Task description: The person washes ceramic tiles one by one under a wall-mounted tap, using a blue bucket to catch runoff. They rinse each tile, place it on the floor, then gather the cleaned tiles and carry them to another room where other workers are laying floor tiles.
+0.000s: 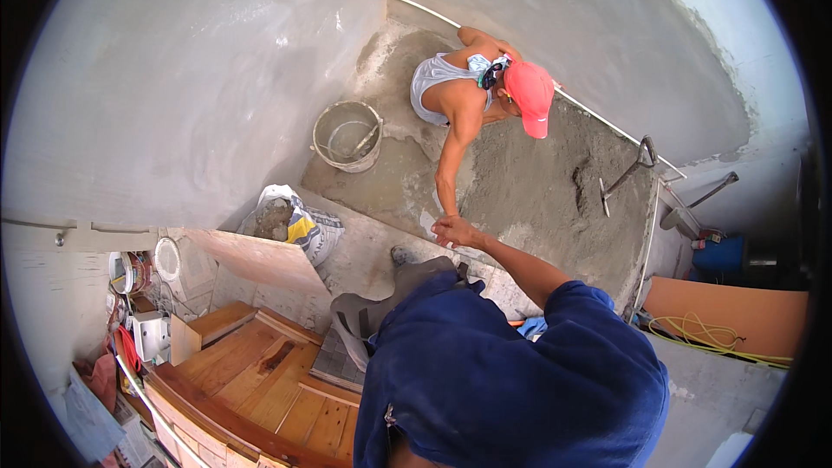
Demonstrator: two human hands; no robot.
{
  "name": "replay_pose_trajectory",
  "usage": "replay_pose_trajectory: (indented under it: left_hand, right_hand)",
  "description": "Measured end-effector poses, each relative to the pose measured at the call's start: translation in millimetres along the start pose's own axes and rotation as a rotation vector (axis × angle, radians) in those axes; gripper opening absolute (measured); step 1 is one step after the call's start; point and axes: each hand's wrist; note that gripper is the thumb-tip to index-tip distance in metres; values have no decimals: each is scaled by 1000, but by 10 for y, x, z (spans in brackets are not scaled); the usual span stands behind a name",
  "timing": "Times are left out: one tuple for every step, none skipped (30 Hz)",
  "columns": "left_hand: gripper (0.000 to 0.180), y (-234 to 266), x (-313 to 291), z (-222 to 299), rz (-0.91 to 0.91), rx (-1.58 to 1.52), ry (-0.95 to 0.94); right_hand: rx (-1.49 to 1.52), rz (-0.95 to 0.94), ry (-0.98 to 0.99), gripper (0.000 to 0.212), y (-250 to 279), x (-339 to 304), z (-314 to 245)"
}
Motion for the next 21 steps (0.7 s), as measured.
replay_pose_trajectory:
  left_hand:
    - [40,30,72,131,-14,30,-4]
    - [40,76,130,265,-26,57,-11]
    - [40,148,183,408,-36,83,-15]
    - [40,217,233,540,-47,116,-14]
    - [40,269,303,668,-63,151,-17]
    - [40,332,360,785,-74,183,-13]
    - [40,438,420,923,-77,215,-17]
    - [40,502,492,1041,-92,247,-17]
    - [40,598,580,1181,-112,288,-24]
    - [40,698,649,1303,-130,329,-30]
    - [40,778,739,1432,-148,370,-36]
    - [40,868,830,1561,-171,418,-39]
    - [40,931,922,1667,-196,463,-41]
    - [40,911,1035,1787,-230,509,-49]
    - [40,927,1123,1909,-262,557,-53]
    - [40,919,1201,2068,-284,599,-58]
    - [40,970,1271,2246,-290,629,-73]
    - [40,972,1366,2434,-292,655,-91]
    - [40,911,1396,2594,-300,687,-103]
    - [40,829,1415,2729,-310,721,-114]
    - [40,733,1431,2849,-316,757,-123]
  right_hand:
    - [-49,37,-70,39,20,-81,254]
    - [-215,117,46,37,17,-190,462]
    - [-384,198,157,35,-11,-304,664]
    - [-354,207,82,34,-72,-435,814]
    - [-323,225,6,33,-119,-584,931]
    - [-290,244,-74,32,-189,-718,1034]
    - [-120,205,-186,32,-285,-838,950]
    - [-47,220,-201,32,-334,-939,907]
    - [36,238,-214,33,-422,-1014,859]
    - [118,257,-226,33,-536,-1098,807]
    - [224,349,-255,34,-667,-1179,706]
    - [309,394,-286,34,-817,-1289,632]
    - [394,437,-314,34,-966,-1385,561]
    - [478,495,-338,35,-1056,-1488,527]
    - [546,499,-328,33,-1263,-1544,611]
    - [591,527,-308,31,-1462,-1597,621]
    - [619,517,-283,33,-1640,-1632,552]
    - [645,506,-258,36,-1810,-1669,489]
    - [654,524,-255,35,-2016,-1722,514]
    - [662,549,-259,34,-2226,-1797,640]
    - [670,572,-263,33,-2438,-1893,772]
Point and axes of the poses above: each hand's wrist, its own x-axis towards the middle knuckle, its own y-axis out of the back of the hand, z = x × y, and after that the axes turned 3 degrees about y, right-handed
